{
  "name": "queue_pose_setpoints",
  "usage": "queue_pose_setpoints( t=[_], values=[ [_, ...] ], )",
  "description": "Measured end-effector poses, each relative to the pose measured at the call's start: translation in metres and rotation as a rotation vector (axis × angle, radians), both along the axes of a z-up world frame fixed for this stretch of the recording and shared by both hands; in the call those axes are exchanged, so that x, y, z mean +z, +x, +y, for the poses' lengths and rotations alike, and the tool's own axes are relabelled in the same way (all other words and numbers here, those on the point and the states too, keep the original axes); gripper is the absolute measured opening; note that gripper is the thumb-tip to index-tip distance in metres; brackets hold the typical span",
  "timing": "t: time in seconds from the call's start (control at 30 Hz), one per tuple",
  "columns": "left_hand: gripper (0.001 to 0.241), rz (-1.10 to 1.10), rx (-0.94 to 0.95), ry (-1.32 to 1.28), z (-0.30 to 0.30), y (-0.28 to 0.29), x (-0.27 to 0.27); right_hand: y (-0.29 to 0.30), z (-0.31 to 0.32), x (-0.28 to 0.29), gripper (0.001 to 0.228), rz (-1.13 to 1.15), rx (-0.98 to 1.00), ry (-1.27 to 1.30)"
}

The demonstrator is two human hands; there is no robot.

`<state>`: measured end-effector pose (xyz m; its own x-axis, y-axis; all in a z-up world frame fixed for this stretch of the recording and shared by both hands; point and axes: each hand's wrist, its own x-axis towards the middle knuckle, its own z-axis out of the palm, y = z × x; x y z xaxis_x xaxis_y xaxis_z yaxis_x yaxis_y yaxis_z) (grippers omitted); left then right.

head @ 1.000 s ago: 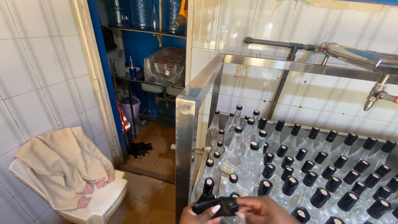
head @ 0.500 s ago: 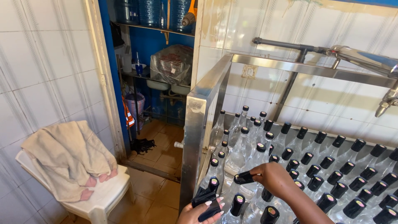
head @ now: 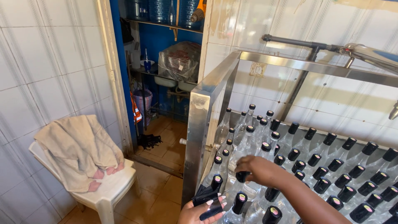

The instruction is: Manually placing black shrink-wrap seals onto the necks of glass bottles

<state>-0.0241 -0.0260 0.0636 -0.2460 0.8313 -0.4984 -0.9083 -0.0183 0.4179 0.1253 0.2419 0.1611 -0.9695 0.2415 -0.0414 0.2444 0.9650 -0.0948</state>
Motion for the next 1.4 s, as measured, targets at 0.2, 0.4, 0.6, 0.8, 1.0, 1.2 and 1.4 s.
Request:
queue_pose_setpoints(
  t=[0.2,0.4,0.6,0.8,1.0,1.2,1.4],
  values=[
    [0.052,-0.001,-0.006,0.008,-0.002,0.005,0.006,-0.014,-0.001,-0.02,0.055,-0.136,-0.097,-0.03],
    [0.054,-0.005,0.059,0.016,-0.006,0.015,0.007,-0.026,0.0,-0.038,0.051,-0.207,-0.26,0.083],
    [0.052,-0.019,0.118,0.015,-0.013,0.024,0.005,-0.032,0.03,-0.052,0.057,-0.104,-0.049,0.032],
    [0.051,-0.012,0.191,0.0,-0.028,0.041,0.011,-0.041,0.026,-0.062,0.027,-0.19,0.025,0.075],
    [0.049,0.058,0.197,0.001,-0.026,0.051,-0.004,-0.051,0.033,-0.085,0.043,-0.222,0.117,0.119],
    [0.058,-0.02,0.296,-0.159,-0.027,0.054,0.002,-0.045,0.037,-0.077,0.039,-0.206,0.151,0.066],
    [0.045,0.014,0.344,-0.113,-0.013,0.052,-0.017,-0.046,0.039,-0.088,0.034,-0.129,0.208,0.071]
  ],
)
